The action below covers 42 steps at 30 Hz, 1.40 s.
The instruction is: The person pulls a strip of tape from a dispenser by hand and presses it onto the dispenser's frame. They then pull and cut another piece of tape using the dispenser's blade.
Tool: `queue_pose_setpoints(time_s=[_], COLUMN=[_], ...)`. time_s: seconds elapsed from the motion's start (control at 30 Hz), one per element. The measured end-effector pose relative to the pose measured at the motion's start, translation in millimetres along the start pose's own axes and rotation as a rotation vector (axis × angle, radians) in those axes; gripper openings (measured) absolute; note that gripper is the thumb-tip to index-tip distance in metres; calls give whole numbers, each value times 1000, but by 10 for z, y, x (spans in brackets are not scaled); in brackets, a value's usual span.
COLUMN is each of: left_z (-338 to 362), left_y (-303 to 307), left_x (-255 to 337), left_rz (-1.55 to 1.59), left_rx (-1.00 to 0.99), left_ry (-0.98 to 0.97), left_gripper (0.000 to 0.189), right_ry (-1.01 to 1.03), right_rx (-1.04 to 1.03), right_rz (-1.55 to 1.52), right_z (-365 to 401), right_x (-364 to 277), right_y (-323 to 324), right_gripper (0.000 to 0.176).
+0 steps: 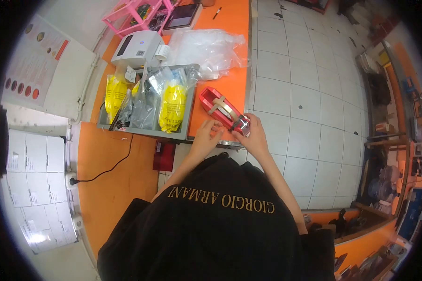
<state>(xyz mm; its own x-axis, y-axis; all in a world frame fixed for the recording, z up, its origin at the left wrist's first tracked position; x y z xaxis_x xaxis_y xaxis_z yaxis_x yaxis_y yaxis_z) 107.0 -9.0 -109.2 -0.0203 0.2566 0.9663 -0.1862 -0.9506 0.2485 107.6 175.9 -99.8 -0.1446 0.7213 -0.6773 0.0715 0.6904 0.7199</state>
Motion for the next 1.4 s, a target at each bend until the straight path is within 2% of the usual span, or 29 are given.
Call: queue_pose_setpoints(time_s=[0.07,0.17,0.2,0.27,0.37,0.4,0.5,0.57,0.63,0.7,0.77,0.9,1.23,1.4], left_z=[-3,6,-13,-56,-248,-301,-474,-606,-645,-692,-751,-806,-776,-748], left_y=[-95,-215,-231,-213,5,103,413,488,487,486,472,460,415,429], left_x=[112,216,218,258,234,282,394,278,245,202,127,74,81,137], left_rz=[-13,-168,-166,-198,-173,-172,-274,-406,-429,-452,-450,-475,-563,-565], left_rx=[-5,47,44,228,321,316,328,194,156,115,-25,-46,-41,-75], left_ry=[-132,-235,-237,-482,-548,-549,-521,-526,-536,-548,-462,-432,-375,-360], left_gripper=[32,30,30,33,34,34,36,40,45,50,60,63,73,78], right_ry=[-58,-95,-163,-192,-258,-294,-209,-262,-318,-251,-218,-153,-200,-265], right_rx=[20,-25,-76,-111,-214,-285,-211,-259,-310,-244,-180,-35,-35,-80], right_rz=[-145,-183,-236,-251,-274,-282,-220,-241,-263,-314,-281,-204,-337,-559], right_z=[-55,-164,-188,-238,-314,-319,-339,-359,-347,-339,-314,-276,-242,-159], right_x=[98,173,170,253,259,253,343,243,228,256,262,239,213,240], right_y=[-47,-31,0,-25,5,13,-79,-3,-9,-62,-100,-159,-135,-87], right_gripper=[36,30,28,29,30,30,30,29,28,25,24,21,18,15])
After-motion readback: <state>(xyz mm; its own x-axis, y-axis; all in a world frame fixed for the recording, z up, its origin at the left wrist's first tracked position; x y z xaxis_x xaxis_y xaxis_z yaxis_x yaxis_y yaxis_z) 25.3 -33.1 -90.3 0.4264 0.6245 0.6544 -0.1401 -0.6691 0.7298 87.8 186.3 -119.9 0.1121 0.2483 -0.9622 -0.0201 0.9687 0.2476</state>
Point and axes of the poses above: each hand's wrist, its own z-axis away from the middle knuckle, its own y-axis out of the back of the hand, x = y × z, the point moved 2 cm from there along -z, towards the middle knuckle, and after that the axes turned 10 degrees about z, right-handed, at the moved point
